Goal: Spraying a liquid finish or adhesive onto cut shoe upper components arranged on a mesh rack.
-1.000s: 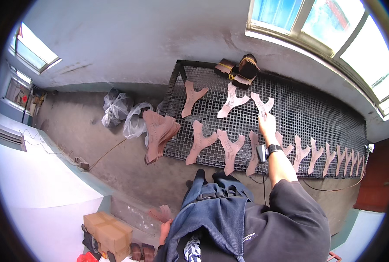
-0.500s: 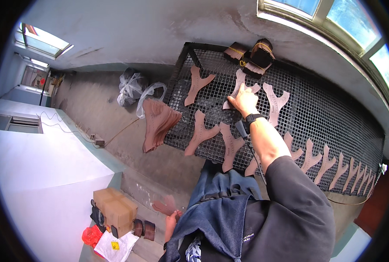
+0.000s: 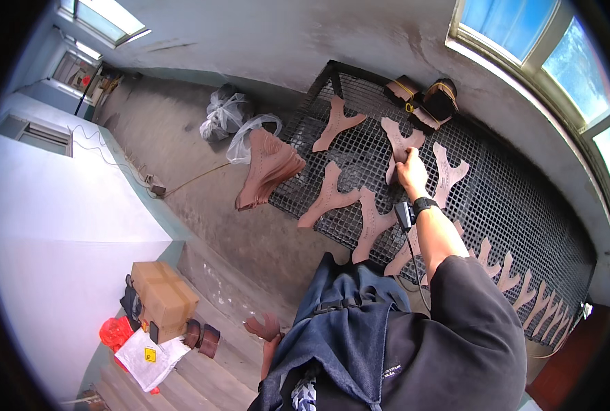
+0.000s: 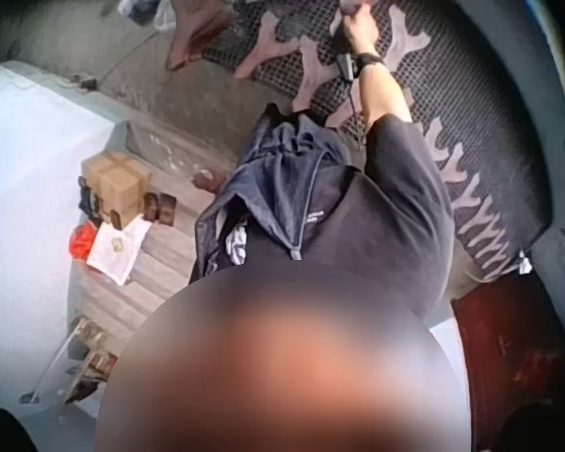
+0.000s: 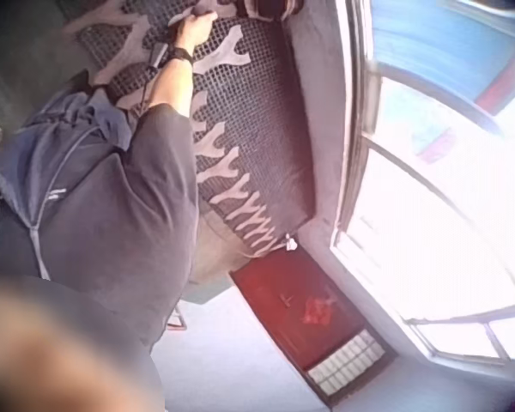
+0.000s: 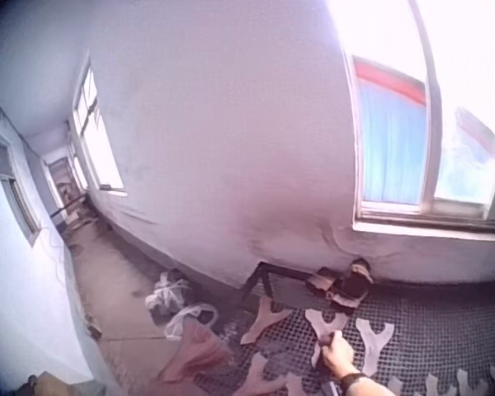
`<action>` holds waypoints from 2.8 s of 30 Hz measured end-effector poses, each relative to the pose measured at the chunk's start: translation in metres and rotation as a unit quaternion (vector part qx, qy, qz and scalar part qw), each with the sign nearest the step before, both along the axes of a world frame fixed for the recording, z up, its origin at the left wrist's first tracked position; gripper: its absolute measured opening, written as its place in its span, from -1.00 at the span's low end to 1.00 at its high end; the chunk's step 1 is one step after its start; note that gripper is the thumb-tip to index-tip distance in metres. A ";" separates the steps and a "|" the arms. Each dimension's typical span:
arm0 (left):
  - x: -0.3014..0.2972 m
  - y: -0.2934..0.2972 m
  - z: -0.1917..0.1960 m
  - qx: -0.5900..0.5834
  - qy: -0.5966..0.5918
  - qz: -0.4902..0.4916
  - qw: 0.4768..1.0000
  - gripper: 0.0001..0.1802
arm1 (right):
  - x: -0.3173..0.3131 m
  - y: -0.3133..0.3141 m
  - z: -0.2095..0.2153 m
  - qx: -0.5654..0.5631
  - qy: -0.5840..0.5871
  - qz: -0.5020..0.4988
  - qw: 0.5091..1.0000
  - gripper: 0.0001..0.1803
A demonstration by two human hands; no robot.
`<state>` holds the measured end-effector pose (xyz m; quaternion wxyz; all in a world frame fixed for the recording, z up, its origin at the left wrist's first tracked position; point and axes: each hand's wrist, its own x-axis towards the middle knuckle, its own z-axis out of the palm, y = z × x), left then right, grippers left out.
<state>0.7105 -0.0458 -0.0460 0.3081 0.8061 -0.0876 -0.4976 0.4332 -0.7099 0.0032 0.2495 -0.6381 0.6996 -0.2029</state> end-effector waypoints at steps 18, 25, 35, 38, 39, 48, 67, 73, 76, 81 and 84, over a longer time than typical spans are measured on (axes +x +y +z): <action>-0.157 0.133 -0.074 -0.006 -0.061 -0.057 0.996 -0.66 | -0.023 -0.051 0.138 -0.233 -0.344 0.151 0.897 -0.73; -0.172 0.141 -0.068 0.029 -0.010 -0.057 0.998 -0.68 | -0.041 0.021 0.322 -0.352 -0.440 0.168 0.809 -0.75; -0.124 0.049 0.008 -0.075 0.076 0.262 0.959 -0.74 | -0.065 0.102 0.386 -0.520 -0.382 0.093 0.758 -0.76; -0.138 0.046 0.018 -0.060 0.066 0.269 0.959 -0.71 | -0.051 0.084 0.313 -0.519 -0.327 0.139 0.777 -0.79; -0.144 0.045 0.020 -0.047 0.068 0.270 0.959 -0.71 | -0.046 0.070 0.268 -0.428 -0.360 0.125 0.819 -0.80; -0.231 0.102 -0.003 0.082 0.056 0.256 0.961 -0.70 | -0.042 -0.014 0.076 -0.102 -0.465 0.146 0.867 -0.77; -0.149 -0.065 0.037 -0.009 0.054 0.141 0.988 -0.66 | -0.242 -0.006 0.237 -0.166 -0.455 0.104 0.869 -0.75; -0.139 -0.090 0.028 -0.024 0.087 0.125 0.988 -0.66 | -0.285 0.024 0.112 -0.050 -0.327 -0.008 0.944 -0.69; -0.148 -0.098 0.032 -0.006 0.079 0.073 0.994 -0.66 | -0.333 0.044 0.006 0.059 -0.029 -0.005 0.998 -0.52; -0.174 -0.114 0.069 0.119 0.075 0.244 0.959 -0.67 | -0.294 0.048 0.005 0.107 -0.129 -0.027 0.986 -0.57; -0.175 -0.085 0.060 0.085 0.069 0.239 0.965 -0.67 | -0.242 0.012 0.027 0.130 -0.267 0.020 0.955 -0.65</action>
